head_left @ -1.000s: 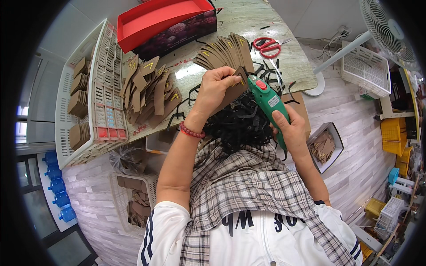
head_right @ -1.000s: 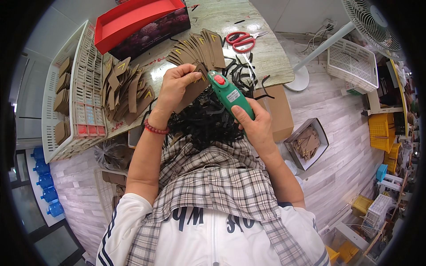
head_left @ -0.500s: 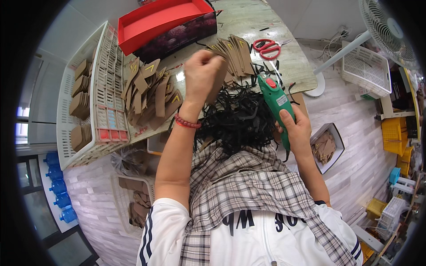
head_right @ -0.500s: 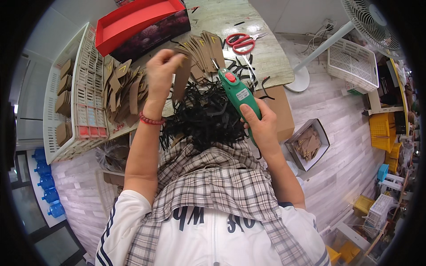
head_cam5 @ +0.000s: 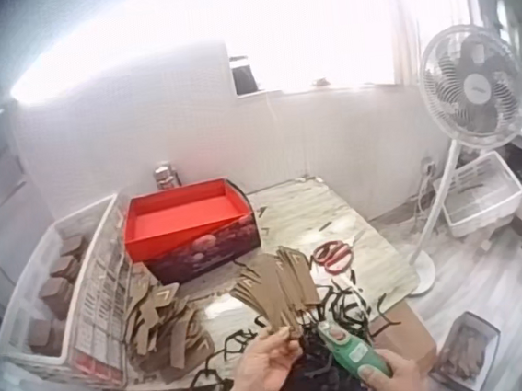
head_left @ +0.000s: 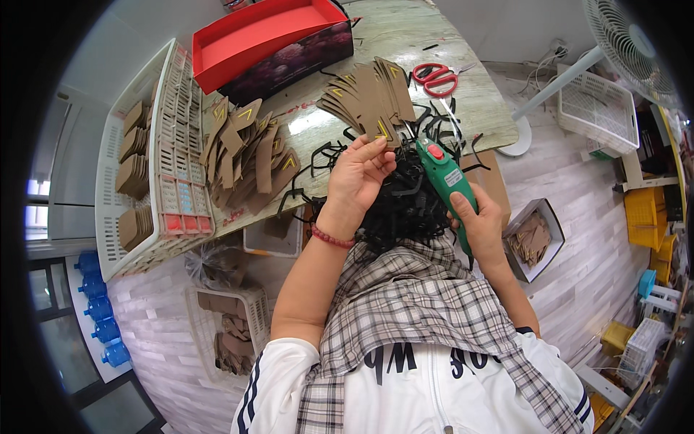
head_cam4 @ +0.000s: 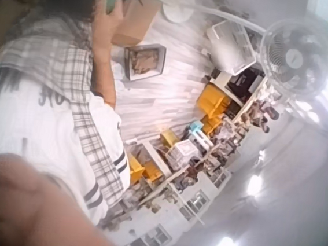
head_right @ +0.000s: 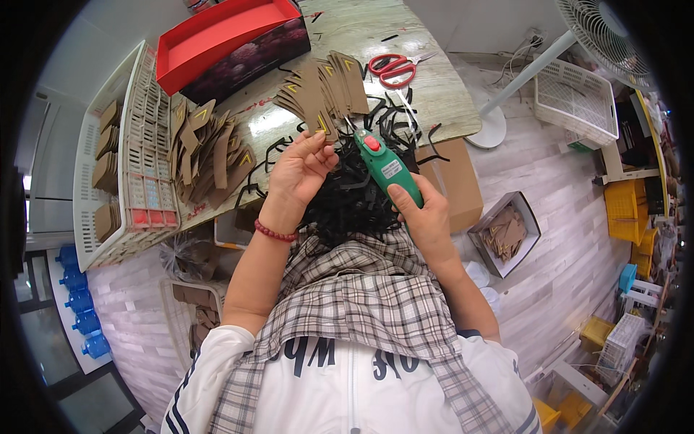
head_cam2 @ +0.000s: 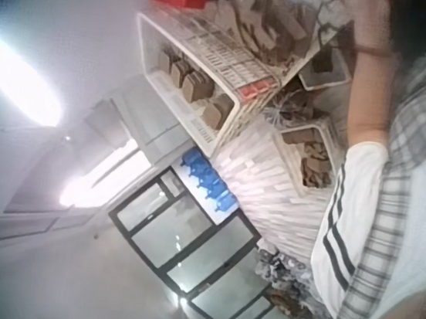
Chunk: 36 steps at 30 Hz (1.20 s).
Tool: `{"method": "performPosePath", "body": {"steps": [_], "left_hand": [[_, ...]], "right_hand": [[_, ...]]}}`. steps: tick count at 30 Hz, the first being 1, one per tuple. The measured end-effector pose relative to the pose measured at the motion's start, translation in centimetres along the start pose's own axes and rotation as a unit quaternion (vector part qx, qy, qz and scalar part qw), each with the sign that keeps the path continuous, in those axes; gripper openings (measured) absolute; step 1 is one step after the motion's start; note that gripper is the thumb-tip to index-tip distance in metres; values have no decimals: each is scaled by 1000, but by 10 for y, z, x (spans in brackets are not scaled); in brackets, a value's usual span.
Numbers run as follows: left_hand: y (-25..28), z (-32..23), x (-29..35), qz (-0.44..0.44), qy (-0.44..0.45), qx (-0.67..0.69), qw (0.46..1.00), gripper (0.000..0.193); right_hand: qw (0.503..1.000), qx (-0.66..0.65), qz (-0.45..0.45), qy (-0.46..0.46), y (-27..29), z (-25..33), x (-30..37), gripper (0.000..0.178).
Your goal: The person uses a green electric cutter to trim the edges of small brown cardboard pieces with yellow markings. They repeatedly pick up pieces, trim them, and place them into a red box. The person also gathers black trimmings and moves them aside.
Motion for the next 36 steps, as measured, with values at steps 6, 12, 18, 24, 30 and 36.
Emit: {"method": "performPosePath", "body": {"steps": [6,12,18,24,30,36], "left_hand": [[-10,-25,3,1,-147,-120,982,10],[-14,-39,7,-7,-224,-151,963,13],[-13,-36,3,1,-219,-180,959,13],[-13,-35,2,7,-203,-196,959,13],[-10,-42,1,3,-223,-190,956,13],[-15,-32,0,6,-206,-151,967,13]], "right_hand": [[1000,16,1,11,-5,8,6,35],[1000,16,8,5,-9,8,6,34],[1000,15,16,2,-9,7,2,33],[1000,13,22,7,-8,6,1,33],[1000,15,22,4,-6,7,1,34],[1000,13,15,1,-7,7,-1,34]]}}
Point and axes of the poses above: each hand's wrist, its own x-axis away from the middle knuckle, its own y-axis out of the back of the hand, z = x × y, the point moved 9 cm from there along -x, towards the middle knuckle, and after that the axes turned 1 degree about x, right-handed, at the moved point
